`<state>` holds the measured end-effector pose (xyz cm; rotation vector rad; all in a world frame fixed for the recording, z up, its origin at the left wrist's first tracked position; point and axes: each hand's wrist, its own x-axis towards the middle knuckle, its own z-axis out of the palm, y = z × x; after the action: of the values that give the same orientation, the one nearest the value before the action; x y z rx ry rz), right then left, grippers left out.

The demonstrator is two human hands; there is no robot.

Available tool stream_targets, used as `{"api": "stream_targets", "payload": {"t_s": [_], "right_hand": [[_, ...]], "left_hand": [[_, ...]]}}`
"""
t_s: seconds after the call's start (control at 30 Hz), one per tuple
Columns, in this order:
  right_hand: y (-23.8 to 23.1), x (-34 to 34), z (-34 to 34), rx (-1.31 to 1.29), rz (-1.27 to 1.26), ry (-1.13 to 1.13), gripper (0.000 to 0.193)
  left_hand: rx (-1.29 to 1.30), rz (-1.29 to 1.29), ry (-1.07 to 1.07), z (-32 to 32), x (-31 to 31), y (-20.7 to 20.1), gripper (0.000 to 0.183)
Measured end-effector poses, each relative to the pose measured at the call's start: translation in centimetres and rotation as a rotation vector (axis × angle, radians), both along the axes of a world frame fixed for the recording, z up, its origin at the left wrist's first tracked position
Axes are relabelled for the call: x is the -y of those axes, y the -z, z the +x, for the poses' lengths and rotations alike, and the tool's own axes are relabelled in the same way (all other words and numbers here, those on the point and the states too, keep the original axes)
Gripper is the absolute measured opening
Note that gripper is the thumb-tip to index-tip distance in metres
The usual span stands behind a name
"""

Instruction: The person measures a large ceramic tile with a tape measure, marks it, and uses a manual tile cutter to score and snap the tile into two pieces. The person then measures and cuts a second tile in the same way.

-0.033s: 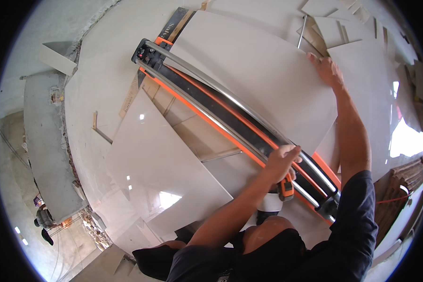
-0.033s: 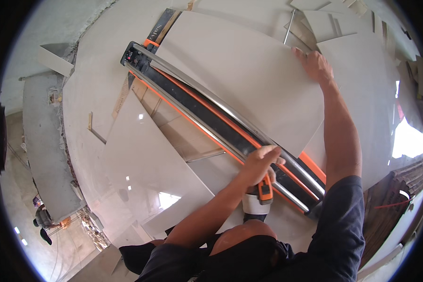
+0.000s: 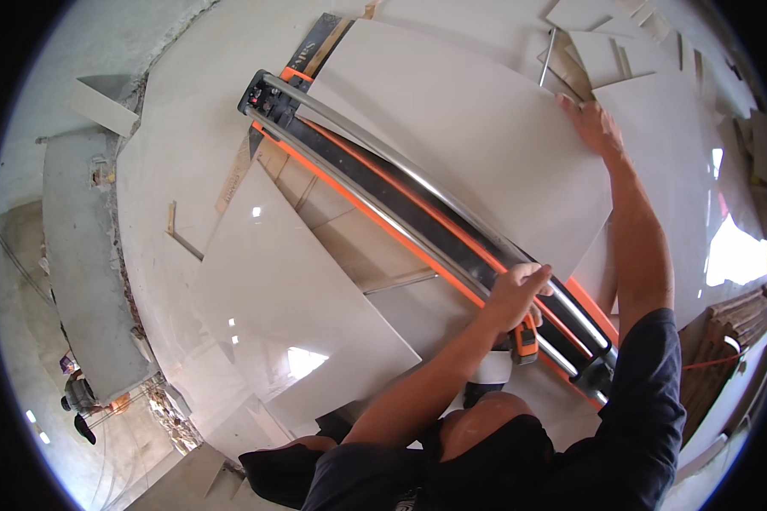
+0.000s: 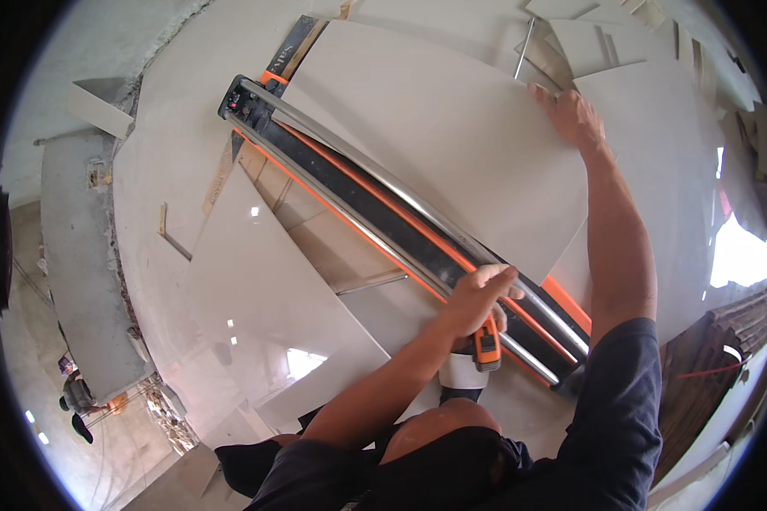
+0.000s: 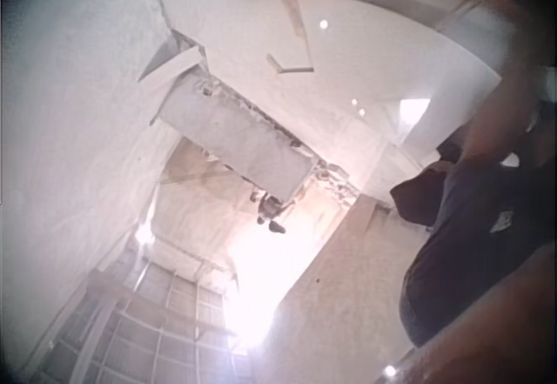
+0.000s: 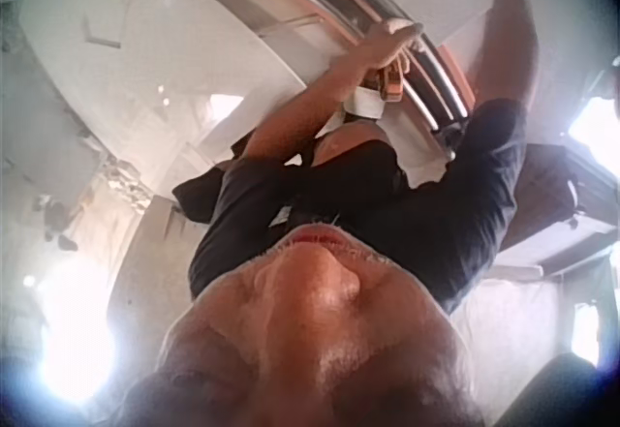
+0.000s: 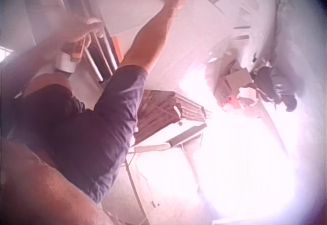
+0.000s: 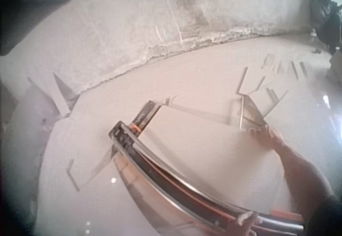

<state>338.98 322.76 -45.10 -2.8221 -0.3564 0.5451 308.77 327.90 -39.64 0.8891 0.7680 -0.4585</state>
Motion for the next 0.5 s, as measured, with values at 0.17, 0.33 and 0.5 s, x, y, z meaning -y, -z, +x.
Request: {"api": "stream_targets", "payload": {"t_s": [0.17,0.33,0.5], "right_hand": [[-0.9,-0.4,1.2,-0.033,-0.030,-0.006,0.081],[0.2,-0.2,1.6,-0.043,0.004,0.020,0.082],[0.5,1.7,2.7,-0.135,0.026,0.020,0.081]], "left_hand": [[-0.085,-0.002,0.036,0.0,3.0,0.5,0.070],[-0.015,-0.142,0.126,0.0,3.0,-0.1,0.080],[-0.027,-0.144,0.000,1.8,2.3,-0.6,0.108]]}}
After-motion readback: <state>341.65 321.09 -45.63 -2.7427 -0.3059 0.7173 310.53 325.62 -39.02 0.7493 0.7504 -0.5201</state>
